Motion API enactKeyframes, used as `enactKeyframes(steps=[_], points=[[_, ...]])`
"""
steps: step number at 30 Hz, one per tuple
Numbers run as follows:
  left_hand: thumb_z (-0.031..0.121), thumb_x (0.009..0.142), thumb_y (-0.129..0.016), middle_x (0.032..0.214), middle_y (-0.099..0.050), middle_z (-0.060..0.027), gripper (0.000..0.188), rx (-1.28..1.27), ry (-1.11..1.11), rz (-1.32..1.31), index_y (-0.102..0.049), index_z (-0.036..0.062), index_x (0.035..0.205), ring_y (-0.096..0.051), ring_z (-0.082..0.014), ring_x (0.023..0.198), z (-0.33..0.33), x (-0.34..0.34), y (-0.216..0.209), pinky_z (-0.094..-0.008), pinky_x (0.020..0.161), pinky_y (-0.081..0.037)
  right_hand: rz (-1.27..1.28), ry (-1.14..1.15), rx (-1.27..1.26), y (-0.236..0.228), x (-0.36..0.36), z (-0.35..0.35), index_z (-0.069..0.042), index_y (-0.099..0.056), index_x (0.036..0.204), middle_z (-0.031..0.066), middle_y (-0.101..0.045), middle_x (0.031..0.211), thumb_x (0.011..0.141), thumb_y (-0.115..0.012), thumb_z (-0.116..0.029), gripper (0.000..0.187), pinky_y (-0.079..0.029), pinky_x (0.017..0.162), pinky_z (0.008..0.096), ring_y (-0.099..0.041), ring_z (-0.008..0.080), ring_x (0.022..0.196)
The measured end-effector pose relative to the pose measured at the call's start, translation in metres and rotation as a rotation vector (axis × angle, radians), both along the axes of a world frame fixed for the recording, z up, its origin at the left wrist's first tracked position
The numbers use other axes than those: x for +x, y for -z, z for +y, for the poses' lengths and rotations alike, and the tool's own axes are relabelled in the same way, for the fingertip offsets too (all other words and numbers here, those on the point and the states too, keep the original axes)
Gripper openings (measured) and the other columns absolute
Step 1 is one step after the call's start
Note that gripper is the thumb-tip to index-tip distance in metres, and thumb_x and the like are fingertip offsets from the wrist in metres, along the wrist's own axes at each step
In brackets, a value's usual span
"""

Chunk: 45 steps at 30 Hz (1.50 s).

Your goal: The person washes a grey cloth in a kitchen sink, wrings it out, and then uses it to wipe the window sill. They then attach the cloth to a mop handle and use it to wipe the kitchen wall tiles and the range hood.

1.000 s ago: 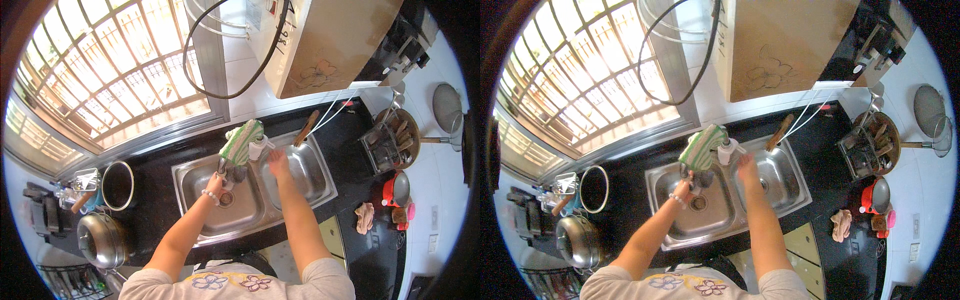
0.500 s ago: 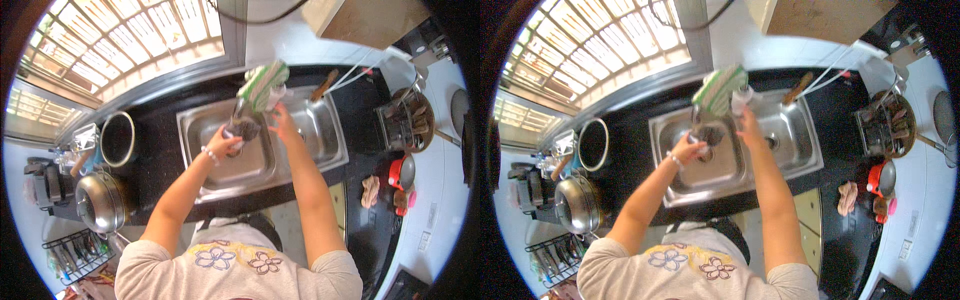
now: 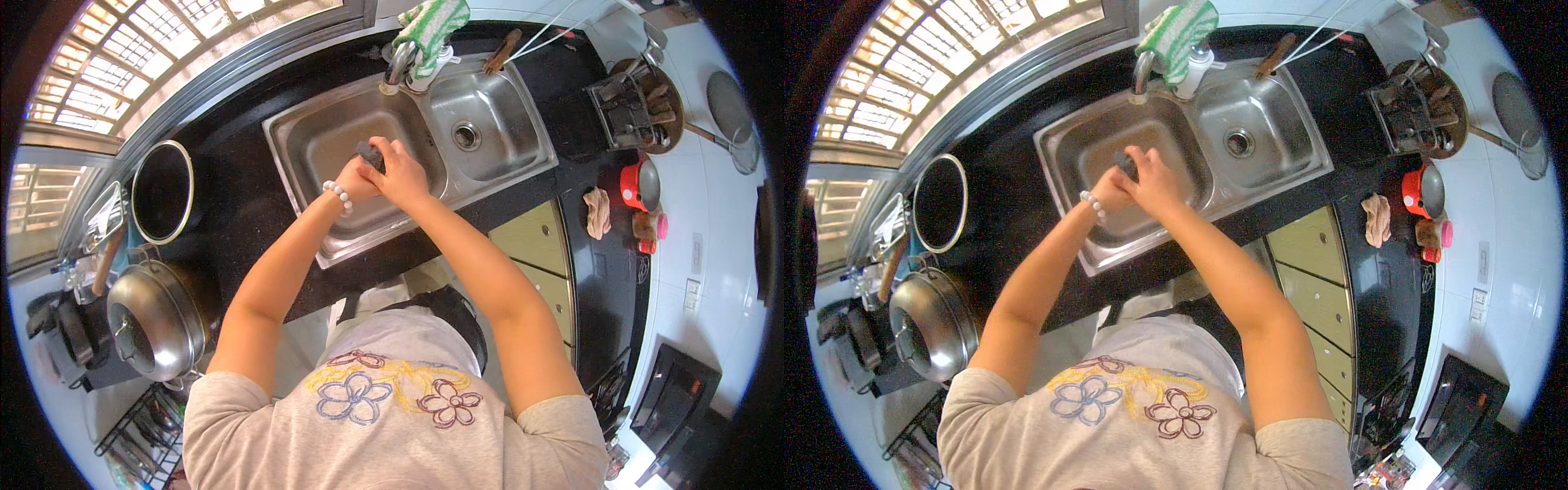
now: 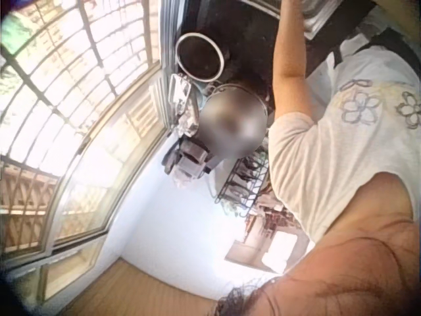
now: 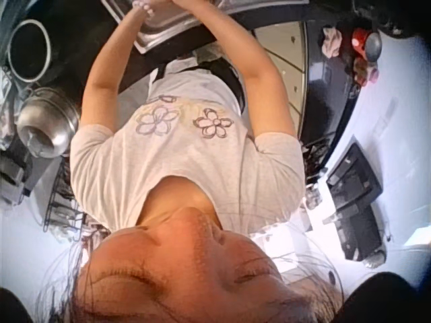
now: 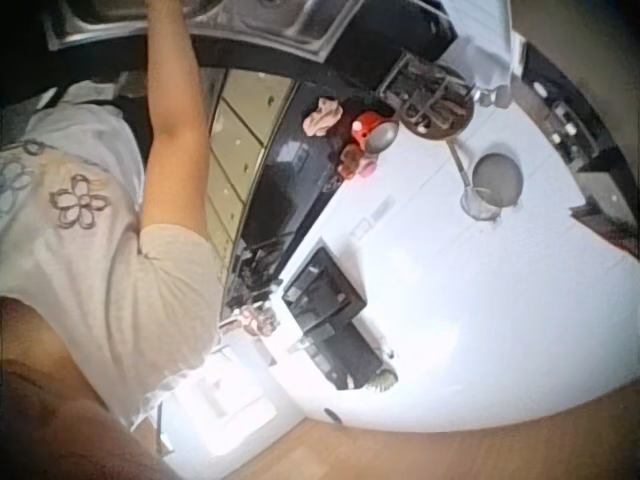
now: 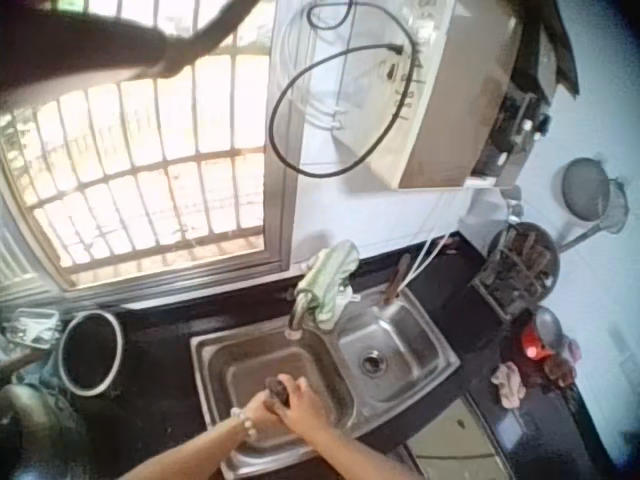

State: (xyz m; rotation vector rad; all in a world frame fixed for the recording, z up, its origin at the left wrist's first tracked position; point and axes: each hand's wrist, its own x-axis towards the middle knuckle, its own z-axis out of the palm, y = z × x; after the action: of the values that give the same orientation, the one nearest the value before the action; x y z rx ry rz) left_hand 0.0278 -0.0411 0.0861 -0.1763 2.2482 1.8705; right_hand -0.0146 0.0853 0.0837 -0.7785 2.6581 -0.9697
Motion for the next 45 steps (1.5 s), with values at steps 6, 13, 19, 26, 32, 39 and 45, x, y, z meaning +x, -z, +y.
enactKeyframes(steps=[6,13,19,26,32,39,45], points=[[0.011,0.066,-0.071,0.079,-0.063,-0.0076,0.028,-0.089,0.031,0.029,-0.058,0.0050,0.091,-0.059,-0.0190,0.074,-0.001,0.023,0.022,-0.0329,0.068,-0.048,0.232,-0.070,-0.025,0.000,0.012,0.000,-0.013,-0.055,0.106,0.0126,-0.058,0.083,0.078,-0.048,-0.063,0.057,-0.046,0.062,0.0436,-0.060,0.0333,0.075],[0.022,0.070,-0.069,0.081,-0.064,-0.0144,0.025,-0.300,-0.029,0.087,-0.062,0.0034,0.086,-0.061,-0.0307,0.077,0.032,0.049,0.050,-0.0380,0.069,-0.048,0.274,-0.183,0.069,-0.013,0.028,0.016,-0.011,-0.064,0.090,0.0133,-0.063,0.070,0.080,-0.045,-0.063,0.056,-0.047,0.058,0.0414,-0.063,0.0299,0.068],[0.025,0.073,-0.065,0.087,-0.064,-0.0183,0.027,-0.282,-0.008,0.235,-0.062,0.0040,0.090,-0.060,-0.0351,0.084,0.056,0.056,0.049,-0.0403,0.073,-0.047,0.251,-0.110,0.112,-0.015,0.037,0.032,-0.009,-0.064,0.075,0.0148,-0.062,0.065,0.082,-0.052,-0.039,0.033,-0.048,0.057,0.0431,-0.061,0.0331,0.063],[0.025,0.073,-0.067,0.085,-0.065,-0.0160,0.028,-0.320,-0.060,0.149,-0.062,0.0031,0.090,-0.061,-0.0326,0.082,0.067,0.060,0.027,-0.0379,0.073,-0.048,0.185,-0.143,0.186,-0.013,0.032,0.039,-0.008,-0.066,0.083,0.0166,-0.065,0.077,0.081,-0.051,-0.036,0.033,-0.050,0.066,0.0429,-0.063,0.0314,0.073],[0.027,0.072,-0.068,0.082,-0.065,-0.0146,0.031,-0.288,-0.051,0.109,-0.062,0.0027,0.091,-0.062,-0.0288,0.078,0.064,0.061,0.033,-0.0366,0.070,-0.048,0.077,-0.176,0.224,-0.023,0.033,0.036,-0.007,-0.066,0.086,0.0158,-0.065,0.086,0.081,-0.049,-0.037,0.034,-0.049,0.072,0.0435,-0.062,0.0324,0.080],[0.023,0.078,-0.061,0.081,-0.064,-0.0155,0.023,-0.389,0.003,0.130,-0.061,0.0041,0.091,-0.061,-0.0278,0.075,0.062,0.061,0.028,-0.0368,0.066,-0.048,0.163,-0.158,0.039,-0.014,0.033,0.035,-0.004,-0.064,0.078,0.0209,-0.061,0.074,0.078,-0.053,-0.034,0.032,-0.046,0.068,0.0462,-0.059,0.0391,0.074],[0.025,0.072,-0.067,0.075,-0.065,-0.0144,0.027,-0.259,0.051,-0.022,-0.064,0.0067,0.092,-0.062,-0.0271,0.070,0.057,0.053,0.064,-0.0385,0.065,-0.047,0.020,-0.170,0.134,-0.007,0.030,0.035,-0.004,-0.062,0.085,0.0222,-0.062,0.083,0.082,-0.052,-0.040,0.037,-0.047,0.074,0.0445,-0.060,0.0377,0.079]])
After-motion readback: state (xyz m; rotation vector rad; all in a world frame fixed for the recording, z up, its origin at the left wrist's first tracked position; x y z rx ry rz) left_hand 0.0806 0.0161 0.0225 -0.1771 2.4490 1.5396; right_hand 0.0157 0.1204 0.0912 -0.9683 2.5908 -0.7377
